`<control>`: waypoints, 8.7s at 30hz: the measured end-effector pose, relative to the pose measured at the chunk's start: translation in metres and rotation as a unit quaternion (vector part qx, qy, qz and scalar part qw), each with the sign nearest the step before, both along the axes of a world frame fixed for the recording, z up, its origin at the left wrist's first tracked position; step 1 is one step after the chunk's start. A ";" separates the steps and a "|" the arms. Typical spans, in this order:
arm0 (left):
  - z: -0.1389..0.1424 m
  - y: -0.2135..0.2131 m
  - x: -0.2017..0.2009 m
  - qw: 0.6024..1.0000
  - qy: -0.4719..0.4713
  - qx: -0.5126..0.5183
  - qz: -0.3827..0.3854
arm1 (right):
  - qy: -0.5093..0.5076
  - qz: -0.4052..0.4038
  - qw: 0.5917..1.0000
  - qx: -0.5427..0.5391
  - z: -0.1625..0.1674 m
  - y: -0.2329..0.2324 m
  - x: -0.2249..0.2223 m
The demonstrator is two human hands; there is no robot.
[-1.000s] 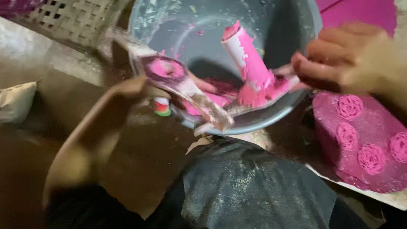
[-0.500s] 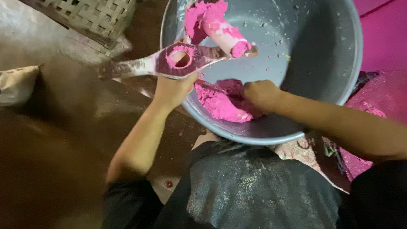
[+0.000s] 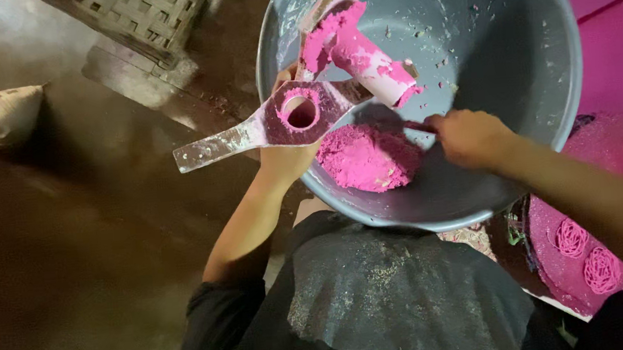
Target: The person sits at a low table and uses a hand-held extruder tool to press pink paste into coiled rosette nests on round trays. They load paste from a large basin into the extruder, squeeze it out in swirls onto the trays, and set filled trays aside as they fill more.
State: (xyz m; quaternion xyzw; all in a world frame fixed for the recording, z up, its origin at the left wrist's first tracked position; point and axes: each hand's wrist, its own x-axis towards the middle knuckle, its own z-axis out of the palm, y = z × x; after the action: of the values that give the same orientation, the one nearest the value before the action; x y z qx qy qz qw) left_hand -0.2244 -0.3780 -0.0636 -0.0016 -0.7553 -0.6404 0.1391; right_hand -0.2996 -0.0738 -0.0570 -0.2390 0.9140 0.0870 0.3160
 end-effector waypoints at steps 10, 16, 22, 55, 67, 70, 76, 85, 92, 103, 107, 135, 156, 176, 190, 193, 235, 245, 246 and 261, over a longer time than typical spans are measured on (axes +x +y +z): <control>0.009 -0.003 -0.006 0.996 0.083 -0.027 -0.002 | -0.065 0.076 0.988 -0.114 -0.026 -0.046 0.027; 0.008 -0.002 -0.006 0.992 0.118 -0.043 -0.004 | -0.053 0.016 0.973 -0.222 -0.012 -0.057 0.067; 0.008 0.002 -0.001 0.996 0.084 -0.042 0.013 | -0.076 0.000 0.987 -0.142 0.030 -0.054 0.103; -0.030 0.008 -0.028 0.975 -0.088 0.172 -0.110 | 0.334 0.139 0.884 -0.295 0.227 -0.021 0.080; 0.069 0.020 -0.012 0.945 0.164 -0.257 -0.121 | 0.357 0.256 0.895 -0.077 0.237 -0.084 0.084; 0.070 0.009 -0.012 0.953 -0.055 -0.287 -0.077 | 0.324 0.158 0.932 -0.044 0.226 -0.025 0.081; 0.068 0.001 -0.010 0.953 0.137 -0.255 -0.089 | 0.380 0.211 0.900 -0.047 0.221 0.000 0.074; 0.049 0.012 -0.012 0.933 0.087 -0.328 -0.119 | 0.263 0.189 0.946 -0.027 0.251 -0.070 0.081; 0.052 0.021 -0.016 0.918 0.154 -0.352 -0.096 | 0.346 0.235 0.907 -0.055 0.251 -0.090 0.093; 0.059 -0.010 -0.019 0.922 0.159 -0.345 -0.073 | 0.347 0.171 0.922 -0.015 0.237 -0.002 0.088; 0.054 0.008 -0.019 0.917 0.201 -0.322 -0.124 | 0.374 0.247 0.894 -0.032 0.236 -0.049 0.082; 0.048 -0.011 -0.014 0.879 0.228 -0.402 0.116 | 0.254 -0.015 0.869 -0.425 0.143 -0.046 0.077; 0.004 -0.048 -0.012 0.915 -0.100 0.296 -0.255 | 0.242 -0.042 0.916 -0.319 0.171 0.018 0.018; 0.045 0.040 -0.031 0.959 -0.023 0.241 -0.145 | 0.256 -0.141 0.745 -0.600 0.032 -0.066 0.033; 0.030 -0.034 -0.007 0.978 -0.007 0.189 -0.089 | -0.090 0.033 0.943 -0.319 0.044 -0.022 0.053; 0.006 -0.020 -0.001 0.951 -0.028 0.253 -0.176 | 0.053 0.037 0.866 -0.496 0.065 -0.024 0.041; 0.044 0.290 0.068 0.946 0.064 0.133 -0.287 | -0.050 -0.266 0.658 -0.703 0.074 0.306 0.241; -0.075 0.437 -0.047 0.914 -0.323 -0.134 -0.207 | -0.013 -0.384 0.475 -0.792 0.053 0.420 0.345; -0.080 0.439 -0.047 0.915 -0.342 -0.067 -0.203 | -0.005 -0.383 0.469 -0.796 0.050 0.426 0.349; -0.153 0.441 0.115 0.928 -0.183 0.279 -0.165 | -0.029 -0.431 0.600 -0.674 0.006 0.485 0.325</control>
State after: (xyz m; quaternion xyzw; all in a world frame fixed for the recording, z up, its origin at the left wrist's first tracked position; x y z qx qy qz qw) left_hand -0.1095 0.0631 -0.2161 0.0294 -0.5474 -0.8285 -0.1143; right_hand 0.0253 0.4108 -0.0514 0.0350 0.7003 -0.7069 0.0928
